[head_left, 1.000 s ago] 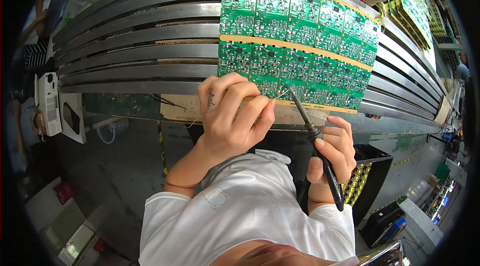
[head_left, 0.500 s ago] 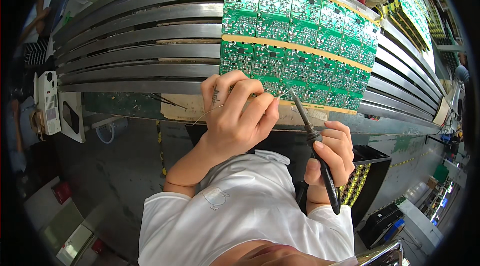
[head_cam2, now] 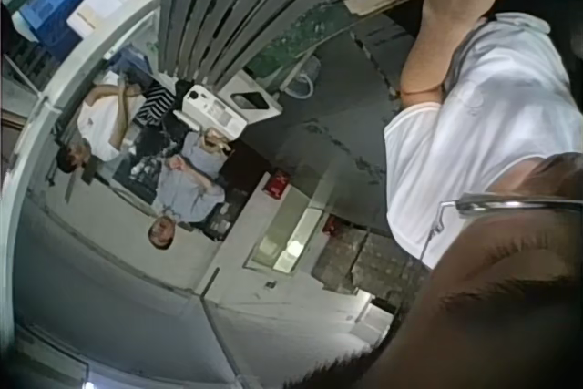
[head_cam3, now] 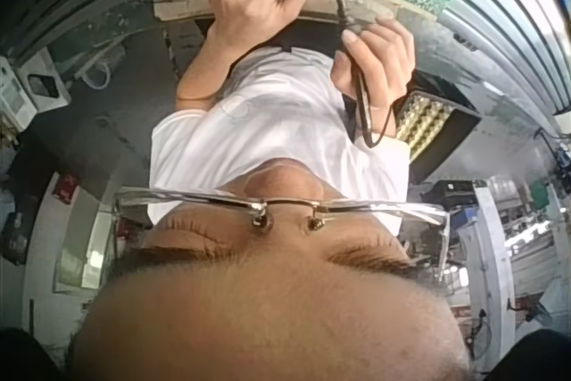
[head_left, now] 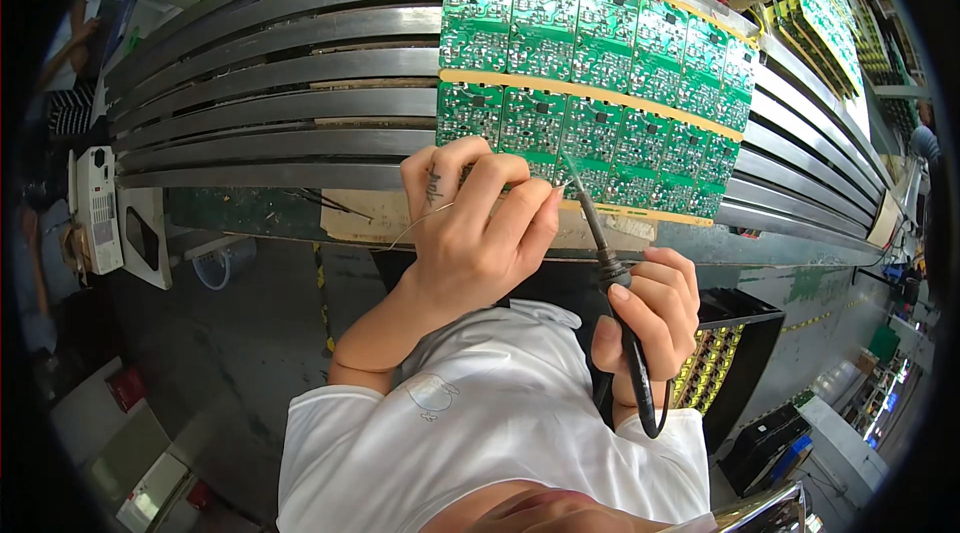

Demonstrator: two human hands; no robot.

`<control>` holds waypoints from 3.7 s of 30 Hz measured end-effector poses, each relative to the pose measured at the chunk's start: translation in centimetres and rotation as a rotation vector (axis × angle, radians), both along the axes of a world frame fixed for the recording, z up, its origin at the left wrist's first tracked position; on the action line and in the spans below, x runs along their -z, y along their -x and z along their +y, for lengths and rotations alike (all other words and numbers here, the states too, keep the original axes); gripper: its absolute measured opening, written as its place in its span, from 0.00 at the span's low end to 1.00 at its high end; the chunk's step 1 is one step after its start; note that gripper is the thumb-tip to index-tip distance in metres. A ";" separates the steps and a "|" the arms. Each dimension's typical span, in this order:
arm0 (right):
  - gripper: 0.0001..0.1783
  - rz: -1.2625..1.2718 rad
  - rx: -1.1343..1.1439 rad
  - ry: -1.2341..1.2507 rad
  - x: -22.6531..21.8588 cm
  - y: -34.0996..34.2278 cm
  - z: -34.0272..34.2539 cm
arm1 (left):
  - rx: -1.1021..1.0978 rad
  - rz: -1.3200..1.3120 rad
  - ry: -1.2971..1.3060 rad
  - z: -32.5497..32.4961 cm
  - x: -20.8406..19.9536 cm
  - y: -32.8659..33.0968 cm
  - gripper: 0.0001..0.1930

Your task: Soldering components onto multiple printed circuit boards at an industrial assembly station.

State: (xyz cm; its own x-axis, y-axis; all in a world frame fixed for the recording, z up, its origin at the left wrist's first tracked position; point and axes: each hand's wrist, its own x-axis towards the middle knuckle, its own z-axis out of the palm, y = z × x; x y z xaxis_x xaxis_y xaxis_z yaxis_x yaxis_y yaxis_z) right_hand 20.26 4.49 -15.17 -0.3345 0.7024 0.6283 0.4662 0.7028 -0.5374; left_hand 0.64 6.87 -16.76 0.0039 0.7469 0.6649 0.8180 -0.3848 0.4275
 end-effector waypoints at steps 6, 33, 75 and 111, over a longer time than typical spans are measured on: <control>0.09 -0.032 0.030 -0.004 -0.4 0.4 -0.2 | 0.075 -0.147 -0.089 -0.2 0.4 1.2 0.11; 0.13 0.426 0.009 0.062 1.6 -2.3 3.5 | 0.060 0.062 0.014 2.0 -1.7 -0.2 0.11; 0.13 0.343 -0.064 0.079 1.9 0.6 4.5 | -0.019 -0.037 -0.062 3.4 -1.2 1.3 0.10; 0.12 0.309 -0.104 0.031 1.4 4.1 4.9 | -0.044 -0.130 -0.072 3.4 -1.0 3.7 0.10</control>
